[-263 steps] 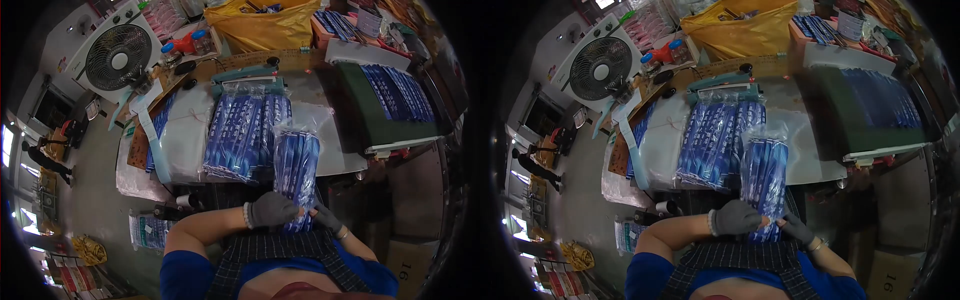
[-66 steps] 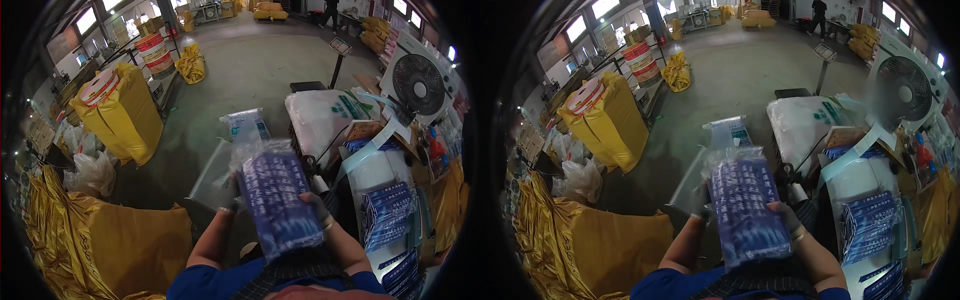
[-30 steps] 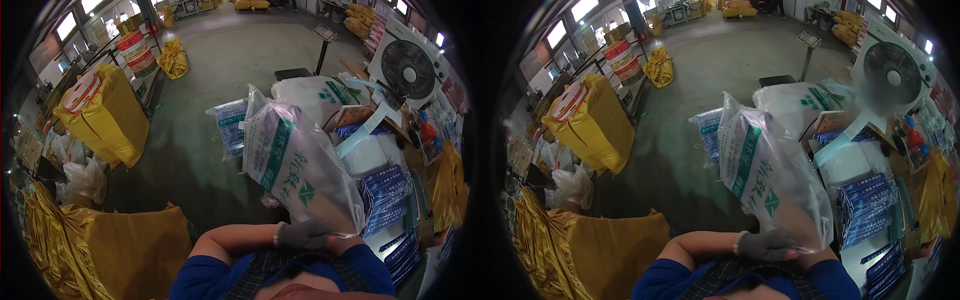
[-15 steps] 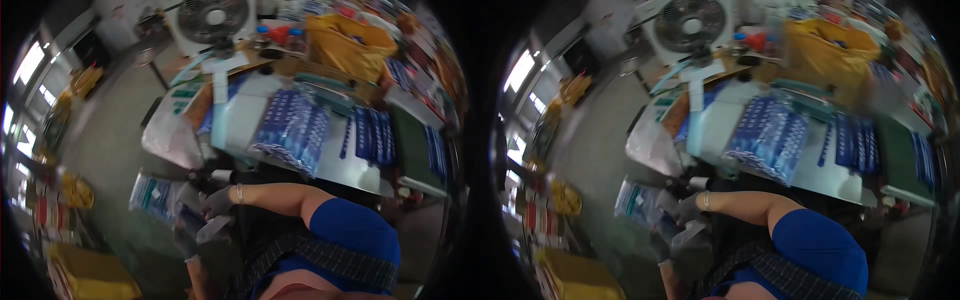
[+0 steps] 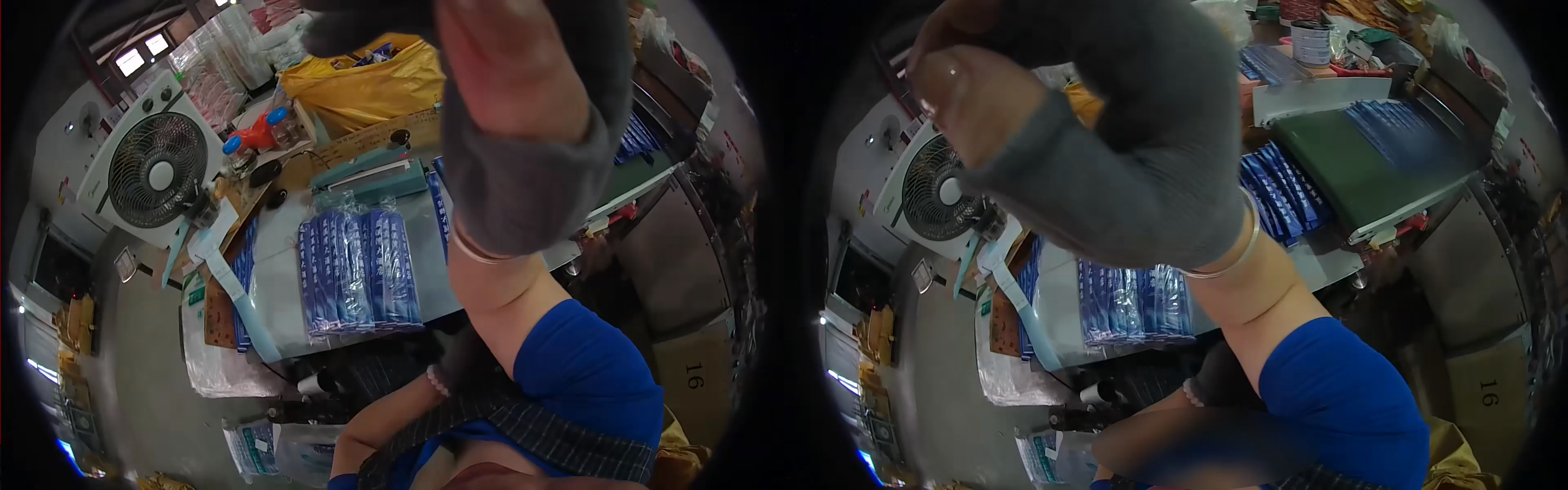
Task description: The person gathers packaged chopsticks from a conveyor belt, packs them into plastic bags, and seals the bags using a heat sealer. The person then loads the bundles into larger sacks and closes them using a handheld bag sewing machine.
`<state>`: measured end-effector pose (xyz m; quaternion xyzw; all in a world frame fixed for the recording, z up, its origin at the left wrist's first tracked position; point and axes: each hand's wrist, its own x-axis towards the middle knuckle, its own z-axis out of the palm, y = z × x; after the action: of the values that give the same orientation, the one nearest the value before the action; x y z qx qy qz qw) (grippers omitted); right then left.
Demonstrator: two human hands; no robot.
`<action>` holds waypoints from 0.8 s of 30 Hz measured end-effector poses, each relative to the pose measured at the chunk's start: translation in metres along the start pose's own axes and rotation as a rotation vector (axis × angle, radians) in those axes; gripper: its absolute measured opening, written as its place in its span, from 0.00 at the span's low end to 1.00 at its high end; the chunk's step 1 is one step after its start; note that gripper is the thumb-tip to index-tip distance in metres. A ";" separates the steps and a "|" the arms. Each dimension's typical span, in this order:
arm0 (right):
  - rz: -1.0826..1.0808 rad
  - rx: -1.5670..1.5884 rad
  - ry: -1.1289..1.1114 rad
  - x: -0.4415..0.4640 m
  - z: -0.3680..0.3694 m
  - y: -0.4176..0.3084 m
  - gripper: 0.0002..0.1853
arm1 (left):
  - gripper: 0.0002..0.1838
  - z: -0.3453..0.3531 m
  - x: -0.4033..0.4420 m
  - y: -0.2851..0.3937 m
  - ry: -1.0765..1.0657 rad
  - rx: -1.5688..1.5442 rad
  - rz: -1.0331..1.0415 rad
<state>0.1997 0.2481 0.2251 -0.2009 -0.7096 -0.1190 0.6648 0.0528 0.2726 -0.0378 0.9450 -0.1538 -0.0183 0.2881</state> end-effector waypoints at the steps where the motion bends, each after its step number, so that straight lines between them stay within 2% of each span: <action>1: -0.018 -0.033 -0.044 0.001 -0.024 -0.007 0.17 | 0.24 0.005 0.008 0.001 -0.001 -0.001 0.010; 3: -0.049 -0.083 -0.130 -0.002 -0.054 -0.018 0.20 | 0.24 0.013 0.021 0.000 0.081 -0.578 -0.004; 4: -0.060 -0.103 -0.171 -0.006 -0.078 -0.027 0.21 | 0.22 0.016 0.029 -0.002 0.161 -0.490 0.128; 5: -0.071 -0.121 -0.212 0.000 -0.088 -0.026 0.23 | 0.22 0.018 0.039 -0.004 0.163 -0.497 0.123; 7: -0.083 -0.136 -0.246 -0.005 -0.096 -0.025 0.24 | 0.20 0.016 0.058 -0.009 0.234 0.077 0.324; 8: -0.104 -0.251 -0.281 -0.010 -0.099 -0.030 0.24 | 0.20 0.012 0.061 -0.010 0.231 0.079 0.322; 10: -0.117 -0.370 -0.309 -0.018 -0.109 -0.024 0.23 | 0.19 0.007 0.066 -0.007 0.101 -0.452 0.145; 11: -0.118 -0.381 -0.245 -0.026 -0.114 -0.014 0.23 | 0.19 0.012 0.068 -0.010 0.093 -0.458 0.143; 12: -0.121 -0.393 -0.182 -0.035 -0.118 -0.004 0.22 | 0.19 0.022 0.070 -0.015 -0.109 -1.068 -0.042; 13: -0.031 -0.530 -0.066 -0.047 -0.114 0.000 0.20 | 0.19 0.026 0.074 -0.019 -0.329 -1.661 -0.248; 15: 0.315 -0.648 0.272 -0.071 -0.098 0.015 0.17 | 0.20 -0.001 0.075 -0.016 -0.357 -1.713 -0.321; 16: 0.557 -0.738 0.185 -0.091 -0.106 0.029 0.20 | 0.20 -0.015 0.076 -0.019 -0.375 -1.766 -0.396; 17: 0.797 -0.826 0.095 -0.119 -0.118 0.047 0.24 | 0.20 -0.020 0.079 -0.032 -0.382 -1.761 -0.387; 19: 0.989 -1.385 -0.149 -0.214 -0.146 0.103 0.37 | 0.22 -0.021 0.088 -0.070 0.041 -1.299 -0.316; 21: 1.527 -1.693 -0.273 -0.287 -0.184 0.138 0.51 | 0.25 -0.036 0.111 -0.109 0.270 -1.119 -0.400; 23: 1.826 -1.682 -0.101 -0.312 -0.211 0.151 0.55 | 0.30 -0.025 0.139 -0.181 0.354 -0.582 -0.427; 24: 2.046 -1.431 -0.025 -0.312 -0.230 0.155 0.54 | 0.33 -0.027 0.151 -0.204 0.362 -0.473 -0.455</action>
<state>0.4852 0.2461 -0.0790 -0.9776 -0.0102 0.0953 0.1872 0.2569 0.4020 -0.1189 0.8502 0.1222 0.0503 0.5096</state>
